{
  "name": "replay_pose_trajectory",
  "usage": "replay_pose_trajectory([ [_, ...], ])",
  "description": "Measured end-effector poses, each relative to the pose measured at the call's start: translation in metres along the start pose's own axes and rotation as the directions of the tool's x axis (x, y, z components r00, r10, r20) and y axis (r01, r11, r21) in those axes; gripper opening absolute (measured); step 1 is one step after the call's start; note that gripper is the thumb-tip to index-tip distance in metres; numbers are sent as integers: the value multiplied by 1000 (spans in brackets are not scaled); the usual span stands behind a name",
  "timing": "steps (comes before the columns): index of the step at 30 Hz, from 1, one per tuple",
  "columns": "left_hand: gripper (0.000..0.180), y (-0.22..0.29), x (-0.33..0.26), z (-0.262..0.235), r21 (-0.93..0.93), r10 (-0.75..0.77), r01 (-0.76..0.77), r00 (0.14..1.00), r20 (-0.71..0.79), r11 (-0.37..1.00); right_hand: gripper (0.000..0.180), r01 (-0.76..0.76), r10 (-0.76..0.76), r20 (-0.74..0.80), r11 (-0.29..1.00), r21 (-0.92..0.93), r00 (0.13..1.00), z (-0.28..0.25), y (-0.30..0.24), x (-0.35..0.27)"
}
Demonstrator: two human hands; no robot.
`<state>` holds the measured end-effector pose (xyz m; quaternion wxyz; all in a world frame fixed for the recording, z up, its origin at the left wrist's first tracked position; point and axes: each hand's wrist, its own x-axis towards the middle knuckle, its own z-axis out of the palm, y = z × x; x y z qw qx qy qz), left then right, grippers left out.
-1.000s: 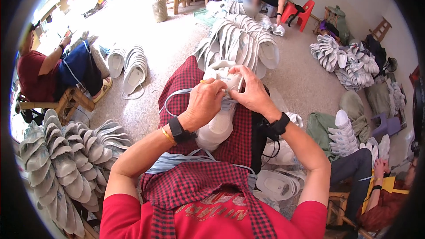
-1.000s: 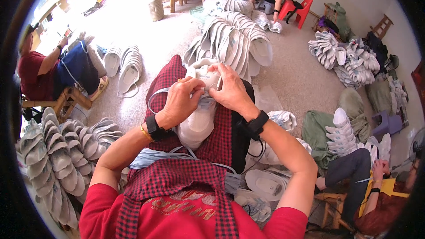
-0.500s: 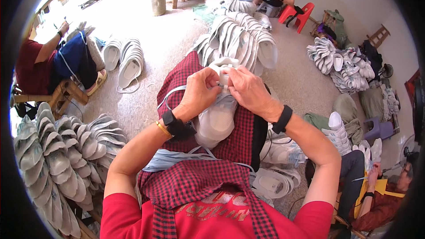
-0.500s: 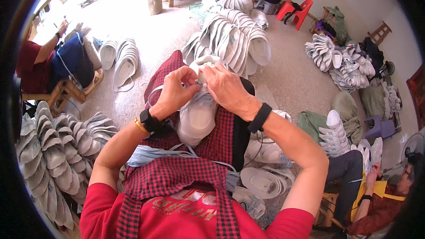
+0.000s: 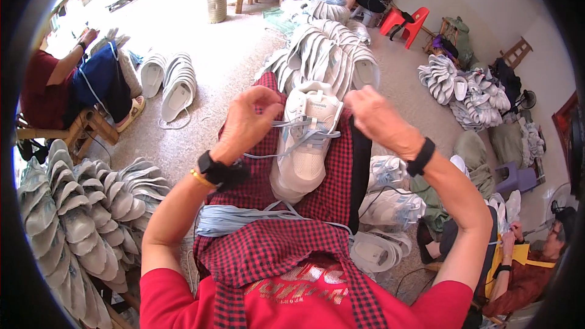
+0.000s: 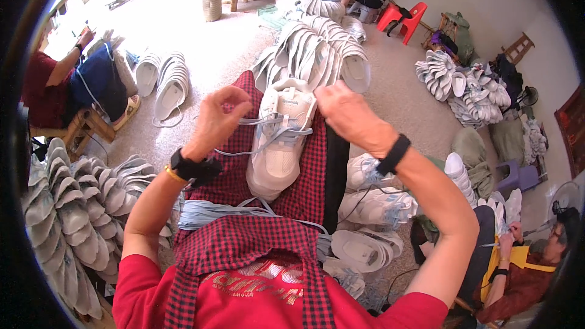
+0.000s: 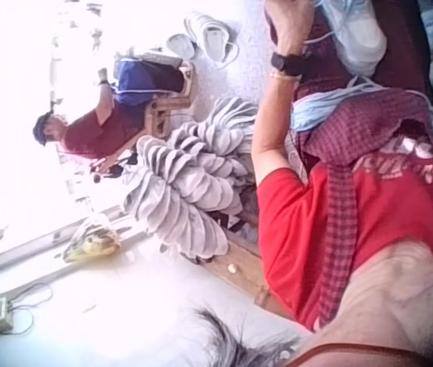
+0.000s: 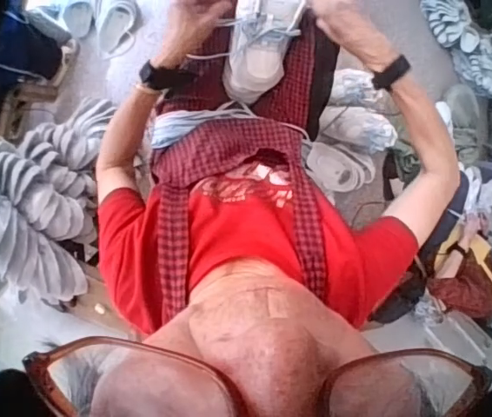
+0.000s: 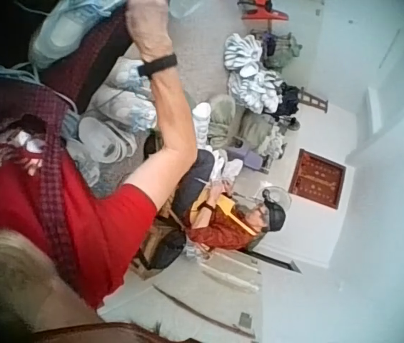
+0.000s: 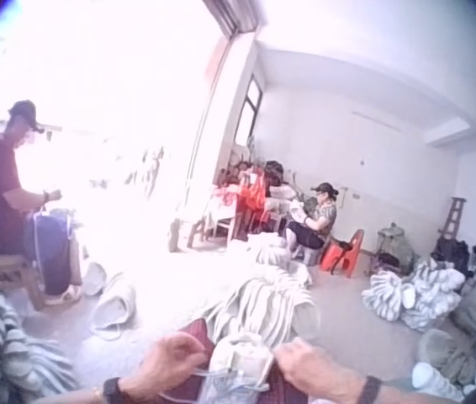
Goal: Lacing a white sneaker in a shoe manufacturing workshop.
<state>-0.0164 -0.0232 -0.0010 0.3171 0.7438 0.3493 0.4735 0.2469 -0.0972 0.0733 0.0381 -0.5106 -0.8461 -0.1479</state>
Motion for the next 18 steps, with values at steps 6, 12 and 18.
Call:
replay_pose_trajectory([
  [6, 11, 3, -13, -11, 124, 15, -12, 1000, -25, 992, 20, 156, -137, -98, 962, 225, 986, 2, -19, 7],
  [12, 8, 16, -23, -11, 162, 48, -68, 991, 122, 985, 14, 155, -148, -77, 983, 99, 986, 36, -33, 29],
  [18, 9, 16, -36, -17, 264, 284, -338, 933, 222, 903, 22, 79, -78, -18, 996, 41, 997, 0, 18, 0],
])
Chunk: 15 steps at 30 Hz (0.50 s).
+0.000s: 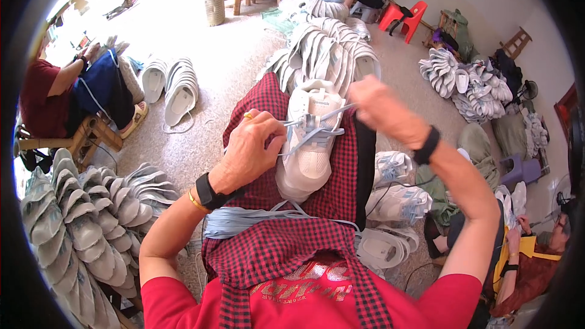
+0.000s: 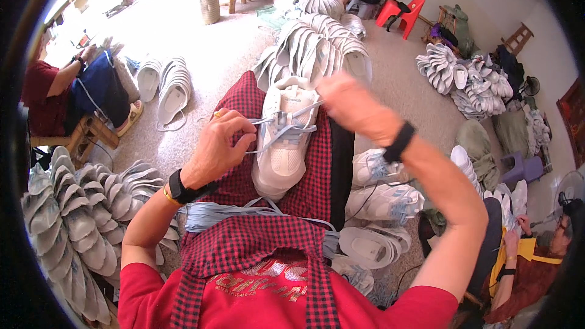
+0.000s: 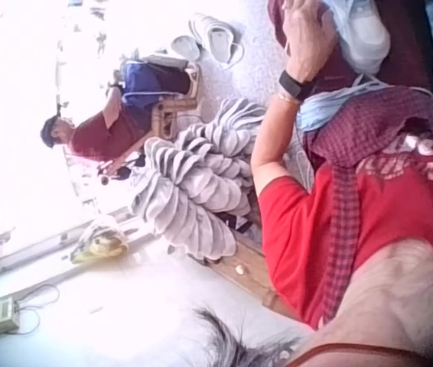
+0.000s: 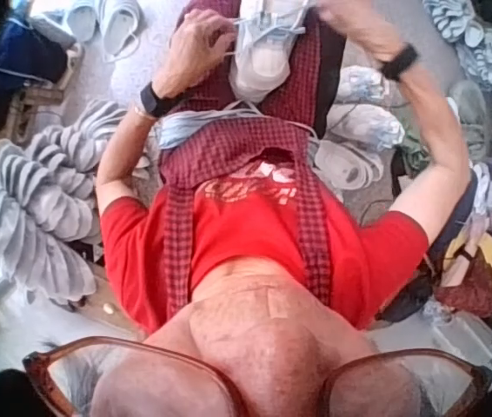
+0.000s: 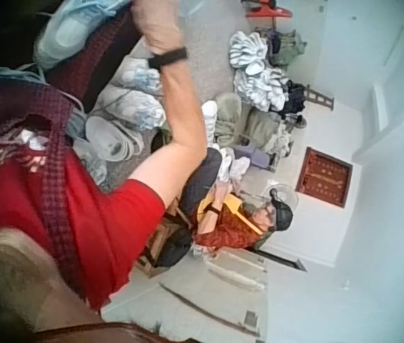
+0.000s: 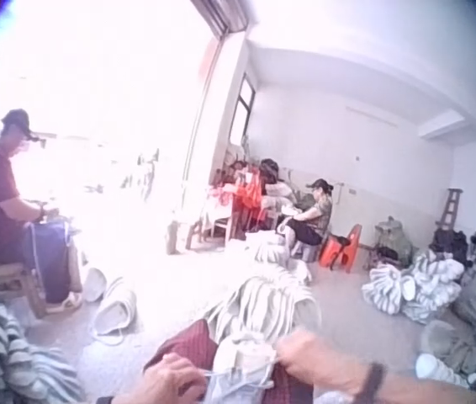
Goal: Lacing a white sneaker in a shoe manufacturing workshop.
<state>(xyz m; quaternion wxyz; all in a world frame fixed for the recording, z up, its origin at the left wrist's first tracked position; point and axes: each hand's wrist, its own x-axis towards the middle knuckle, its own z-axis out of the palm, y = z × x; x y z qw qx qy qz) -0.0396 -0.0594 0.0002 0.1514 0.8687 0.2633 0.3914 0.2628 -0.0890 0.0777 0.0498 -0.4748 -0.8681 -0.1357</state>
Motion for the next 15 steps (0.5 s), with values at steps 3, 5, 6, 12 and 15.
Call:
replay_pose_trajectory([
  [3, 12, -1, -7, 3, -5, 25, -25, 992, 123, 1000, 25, -87, 58, -249, 990, -109, 967, -20, 56, -73],
  [5, 12, -2, -7, 8, 62, 39, -48, 988, 148, 997, 23, -181, 157, -147, 968, -172, 977, -25, 97, -131],
  [6, 13, -2, -6, 9, 148, 48, -77, 981, 189, 986, 22, -249, 226, -134, 949, -193, 965, -26, 113, -159],
  [12, 19, -21, 22, -3, -149, 50, 3, 933, 355, 989, 21, -546, 541, -88, 810, -215, 837, 4, 139, -215],
  [15, 28, -35, 43, -10, -323, -74, 252, 877, 475, 912, 19, -422, 421, -41, 907, -14, 906, 34, 104, -170],
])
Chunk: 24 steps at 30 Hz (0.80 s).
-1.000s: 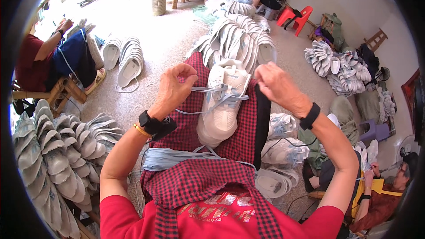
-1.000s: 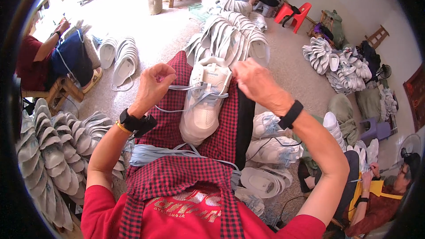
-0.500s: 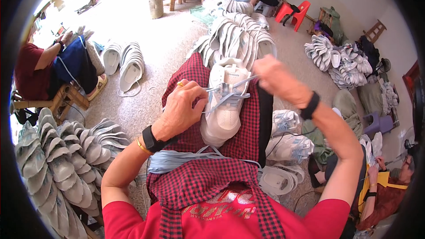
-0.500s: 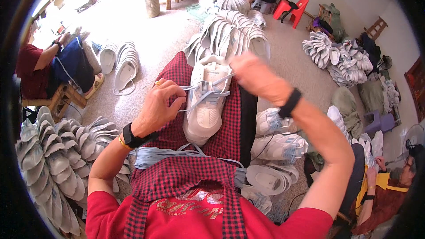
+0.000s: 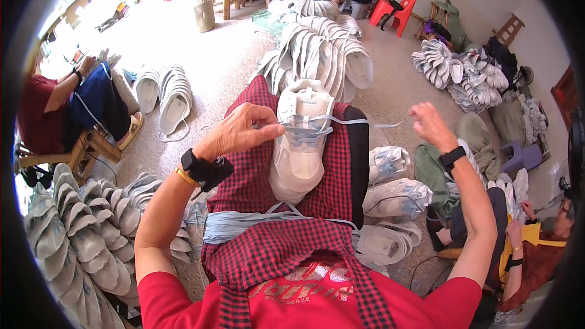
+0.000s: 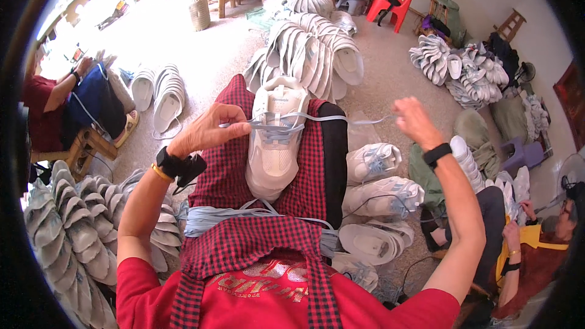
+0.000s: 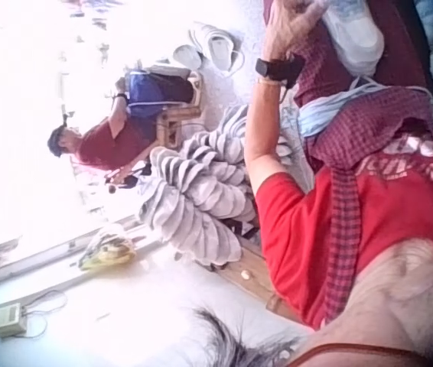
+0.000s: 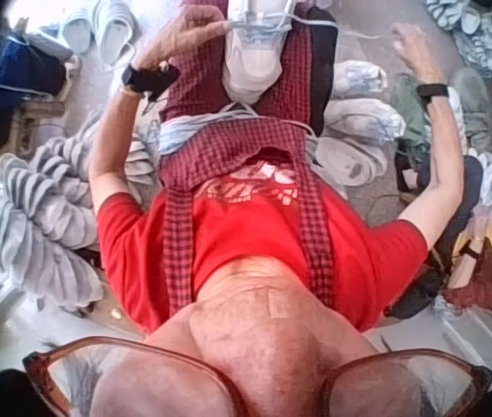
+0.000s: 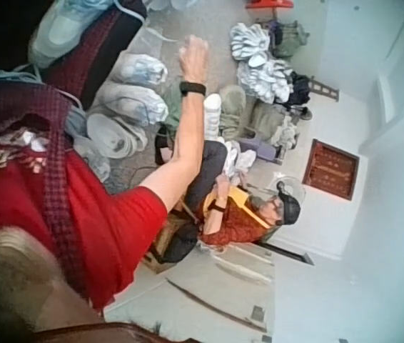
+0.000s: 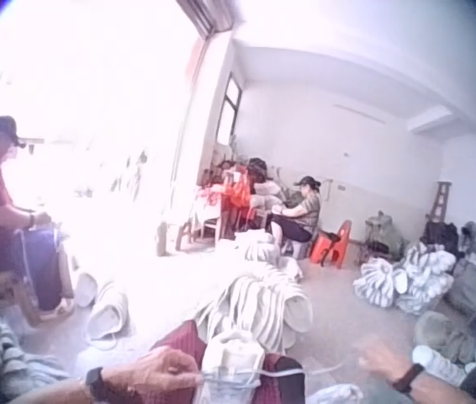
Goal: Lacing a white sneaker in a shoe manufacturing workshop.
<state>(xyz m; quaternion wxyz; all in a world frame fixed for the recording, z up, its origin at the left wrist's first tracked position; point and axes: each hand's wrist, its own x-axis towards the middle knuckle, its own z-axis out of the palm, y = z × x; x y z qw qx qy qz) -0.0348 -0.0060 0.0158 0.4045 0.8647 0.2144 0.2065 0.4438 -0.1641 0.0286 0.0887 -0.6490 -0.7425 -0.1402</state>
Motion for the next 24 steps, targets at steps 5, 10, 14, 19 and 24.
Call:
replay_pose_trajectory([
  [5, 38, -4, 15, -5, -150, -77, 62, 992, -96, 987, 12, 201, -106, -325, 940, 275, 940, 18, -102, 60],
  [10, 29, -1, 13, -2, 51, -84, 89, 992, -93, 995, 18, 428, -362, -272, 869, 249, 892, 25, -164, 79],
  [14, 34, -2, 11, 6, 139, 74, -54, 988, -139, 989, 21, 244, -154, -198, 762, 600, 968, 24, -164, 80],
  [19, 32, -7, 10, 22, 186, 146, -114, 975, -169, 976, 19, -42, 221, -250, 823, 567, 943, -18, -90, 48],
  [24, 30, -7, 10, 29, 251, 80, -18, 968, -239, 968, 23, -342, 180, 320, 738, 581, 930, -2, -70, 30],
])
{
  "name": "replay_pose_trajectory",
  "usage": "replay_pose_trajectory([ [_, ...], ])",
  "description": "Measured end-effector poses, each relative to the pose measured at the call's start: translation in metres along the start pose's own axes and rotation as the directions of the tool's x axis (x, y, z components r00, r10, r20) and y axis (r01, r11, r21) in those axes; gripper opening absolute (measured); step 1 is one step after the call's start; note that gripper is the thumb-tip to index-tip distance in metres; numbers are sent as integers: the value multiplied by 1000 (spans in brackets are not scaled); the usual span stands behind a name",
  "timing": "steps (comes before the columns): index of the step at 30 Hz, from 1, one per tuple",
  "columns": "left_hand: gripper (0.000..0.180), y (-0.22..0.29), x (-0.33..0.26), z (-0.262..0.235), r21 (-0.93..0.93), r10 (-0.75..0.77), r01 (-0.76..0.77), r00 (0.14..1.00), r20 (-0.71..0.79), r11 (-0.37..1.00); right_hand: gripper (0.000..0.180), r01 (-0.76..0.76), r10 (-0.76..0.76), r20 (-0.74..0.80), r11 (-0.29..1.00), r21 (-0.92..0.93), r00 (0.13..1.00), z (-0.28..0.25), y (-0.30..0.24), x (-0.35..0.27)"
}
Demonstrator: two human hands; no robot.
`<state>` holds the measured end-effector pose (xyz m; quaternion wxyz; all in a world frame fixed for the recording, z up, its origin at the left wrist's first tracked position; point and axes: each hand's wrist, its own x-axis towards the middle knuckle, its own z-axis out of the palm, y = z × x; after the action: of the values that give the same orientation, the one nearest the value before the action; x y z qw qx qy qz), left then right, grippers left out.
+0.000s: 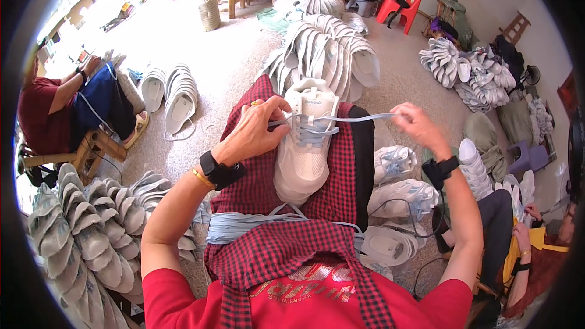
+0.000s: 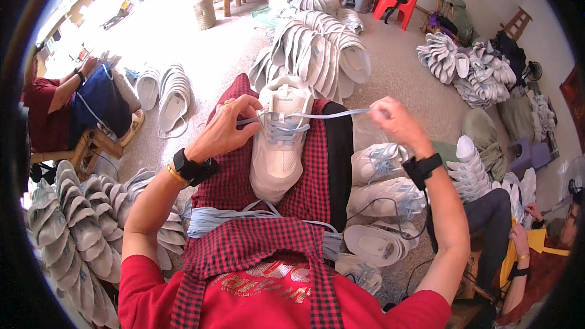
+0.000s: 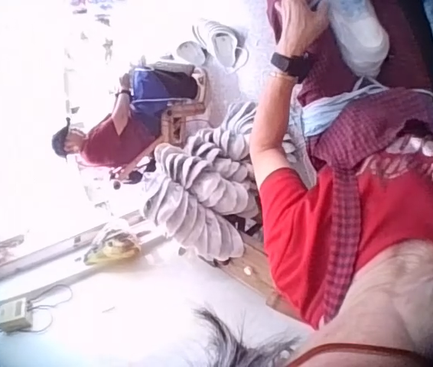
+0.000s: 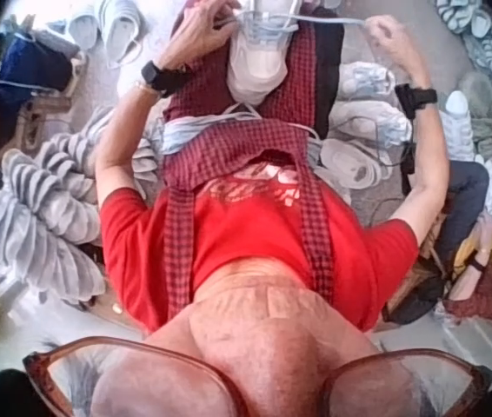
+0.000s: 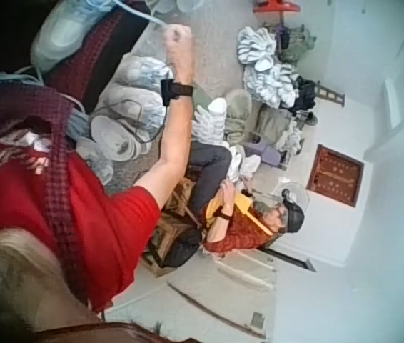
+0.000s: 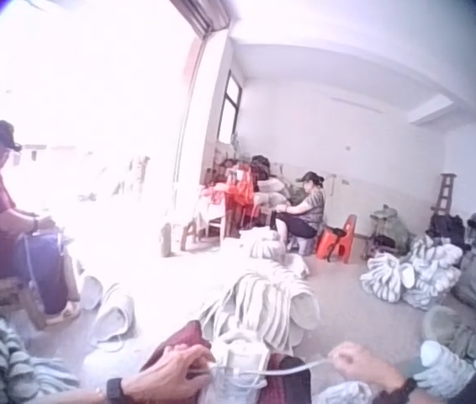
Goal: Lacing a white sneaker in a shoe manufacturing workshop.
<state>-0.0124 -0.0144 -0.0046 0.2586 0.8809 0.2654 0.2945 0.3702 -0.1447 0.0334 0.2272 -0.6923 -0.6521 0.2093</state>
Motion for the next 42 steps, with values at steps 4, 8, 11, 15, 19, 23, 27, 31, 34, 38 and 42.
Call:
replay_pose_trajectory([
  [4, 30, 6, 5, 1, -29, -57, 58, 998, 37, 998, 29, 130, -122, -157, 991, 44, 980, 40, -29, 5],
  [8, 30, 16, 15, 5, 31, 128, -126, 990, -56, 992, 31, 430, -484, -160, 857, -284, 860, 64, -72, 11],
  [11, 26, 18, 25, 6, 117, 281, -277, 960, -21, 954, 22, 452, -535, -136, 803, -388, 834, 72, -85, 19],
  [15, 24, 13, 37, 1, 260, 442, -448, 893, 85, 855, 23, 518, -531, -149, 847, -122, 834, 76, -82, 23],
  [19, 21, 9, 39, 0, 167, 350, -376, 922, 169, 911, 33, 228, -243, -16, 884, 408, 970, 78, -82, 16],
  [23, 20, 8, 38, 3, 97, 256, -272, 955, 147, 957, 39, 241, -227, -82, 880, 409, 970, 79, -88, 20],
  [27, 21, 4, 44, 3, 83, 189, -213, 953, 235, 973, 24, 197, -159, -128, 897, 396, 979, 81, -92, 30],
  [31, 23, 0, 47, 2, -124, 182, -154, 946, 267, 980, 24, 282, -256, -154, 943, 178, 954, 86, -90, 21],
  [34, 21, 0, 46, 2, -96, 159, -136, 942, 295, 986, 18, 337, -292, -218, 918, 211, 931, 89, -86, 18],
  [38, 19, 3, 44, 6, -91, 108, -88, 964, 244, 992, 31, 284, -269, -91, 908, 307, 959, 82, -74, 26],
  [42, 18, 4, 41, 14, 21, 151, -156, 976, 160, 987, 38, 197, -189, -54, 936, 293, 980, 77, -65, 31],
])
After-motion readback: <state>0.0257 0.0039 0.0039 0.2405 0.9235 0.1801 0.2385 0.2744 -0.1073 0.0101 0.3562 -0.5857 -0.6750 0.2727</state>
